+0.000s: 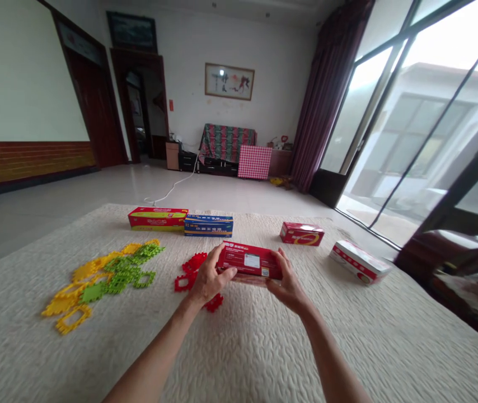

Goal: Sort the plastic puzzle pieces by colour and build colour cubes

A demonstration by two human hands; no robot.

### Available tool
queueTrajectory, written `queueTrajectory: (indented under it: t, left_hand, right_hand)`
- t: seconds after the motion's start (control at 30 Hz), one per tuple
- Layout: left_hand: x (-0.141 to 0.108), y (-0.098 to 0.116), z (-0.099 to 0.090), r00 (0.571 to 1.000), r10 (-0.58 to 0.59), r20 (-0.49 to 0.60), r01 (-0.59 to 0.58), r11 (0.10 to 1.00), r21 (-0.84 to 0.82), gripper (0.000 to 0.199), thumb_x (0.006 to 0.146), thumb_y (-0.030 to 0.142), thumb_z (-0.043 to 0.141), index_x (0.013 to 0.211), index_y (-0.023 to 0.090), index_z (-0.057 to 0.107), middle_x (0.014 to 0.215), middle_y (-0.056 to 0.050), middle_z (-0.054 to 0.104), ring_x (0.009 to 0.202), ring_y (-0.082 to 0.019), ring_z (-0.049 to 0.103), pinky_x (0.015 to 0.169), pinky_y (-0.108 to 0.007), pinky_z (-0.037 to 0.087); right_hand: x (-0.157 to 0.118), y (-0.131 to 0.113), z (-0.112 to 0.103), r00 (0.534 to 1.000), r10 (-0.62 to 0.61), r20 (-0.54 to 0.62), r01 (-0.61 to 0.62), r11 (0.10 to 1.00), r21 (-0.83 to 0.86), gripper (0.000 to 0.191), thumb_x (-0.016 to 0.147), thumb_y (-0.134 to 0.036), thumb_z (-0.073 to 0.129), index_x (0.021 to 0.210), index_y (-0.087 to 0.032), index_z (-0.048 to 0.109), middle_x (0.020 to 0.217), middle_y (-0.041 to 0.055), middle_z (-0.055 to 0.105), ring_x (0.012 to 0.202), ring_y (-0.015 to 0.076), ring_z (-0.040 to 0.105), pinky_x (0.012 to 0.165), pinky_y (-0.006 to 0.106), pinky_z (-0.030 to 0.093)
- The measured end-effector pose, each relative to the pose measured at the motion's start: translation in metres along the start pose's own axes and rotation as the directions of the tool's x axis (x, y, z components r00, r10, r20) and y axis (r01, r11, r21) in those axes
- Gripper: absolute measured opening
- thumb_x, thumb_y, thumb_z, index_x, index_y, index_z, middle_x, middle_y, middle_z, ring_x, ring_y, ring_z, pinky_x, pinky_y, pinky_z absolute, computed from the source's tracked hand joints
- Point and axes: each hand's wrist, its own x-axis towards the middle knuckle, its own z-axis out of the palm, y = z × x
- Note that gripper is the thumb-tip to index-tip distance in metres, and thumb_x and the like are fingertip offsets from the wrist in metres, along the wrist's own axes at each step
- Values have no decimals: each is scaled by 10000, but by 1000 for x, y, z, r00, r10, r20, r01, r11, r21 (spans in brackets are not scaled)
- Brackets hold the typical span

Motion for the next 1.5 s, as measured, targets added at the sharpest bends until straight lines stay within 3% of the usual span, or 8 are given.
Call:
queueTrajectory:
  t: [0.23,0.43,0.63,0.9,1.1,1.27,1.37,1.5]
  left_hand:
    - [80,-60,81,994,87,62,-91,993,70,737,673,117,588,1381,196,401,1331,-119,519,1234,-261,494,1070,-445,385]
    - [125,-110,133,999,29,26,-33,988,148,696,682,111,552,1360,187,415,1235,-114,563,1154,-253,535,1015,-425,428]
    - [164,-130,160,997,56,44,-64,976,207,604,689,82,513,1288,148,470,1193,-132,575,1142,-251,531,1019,-401,418]
    - [194,-135,179,999,27,40,-38,948,316,589,733,115,531,1313,106,426,1172,-162,566,1128,-274,539,980,-388,436]
    - [168,-107,145,998,16,69,-46,888,458,613,762,178,547,1344,86,382,1213,-190,526,1167,-286,504,982,-382,427]
    - [93,-89,70,895,-117,431,-193,769,610,432,731,350,627,1138,215,570,1175,-95,556,1145,-288,502,966,-421,427]
    - [55,-88,29,830,-211,516,-227,717,659,457,703,442,658,1112,247,601,1229,-80,540,1211,-320,443,995,-469,384]
    - [32,-96,-9,834,-170,525,-283,685,671,311,771,425,599,1045,282,635,1215,-43,563,1217,-289,436,1019,-464,339]
  right_hand:
    - [59,90,3,935,119,-335,-106,993,55,651,673,-352,637,1270,-192,436,1194,144,530,1057,275,568,857,457,513]
    - [93,145,25,870,165,-466,-189,982,-5,536,696,-404,625,1163,-188,474,1061,118,588,868,237,609,720,413,536]
    - [99,170,40,791,203,-577,-255,967,-9,392,730,-357,574,1080,-197,503,1071,127,541,1003,270,547,674,365,536]
    - [99,177,50,983,9,-185,-63,954,-293,372,737,-213,517,1104,-227,570,1224,108,549,1176,306,480,982,511,404]
    - [96,176,54,995,60,-81,-87,914,-396,370,772,-276,540,1134,-231,596,1321,122,515,1199,345,465,973,550,376]
    - [95,166,55,983,179,-28,-175,902,-394,416,783,-318,492,1155,-162,592,1322,154,514,1197,331,493,990,503,377]
    - [89,141,71,978,206,-22,-202,930,-307,455,770,-339,481,1171,-147,579,1278,165,545,1130,308,548,951,466,418]
    - [65,84,114,988,145,50,-130,967,-219,449,779,-319,462,1173,-138,578,1200,169,596,1063,288,586,899,430,448]
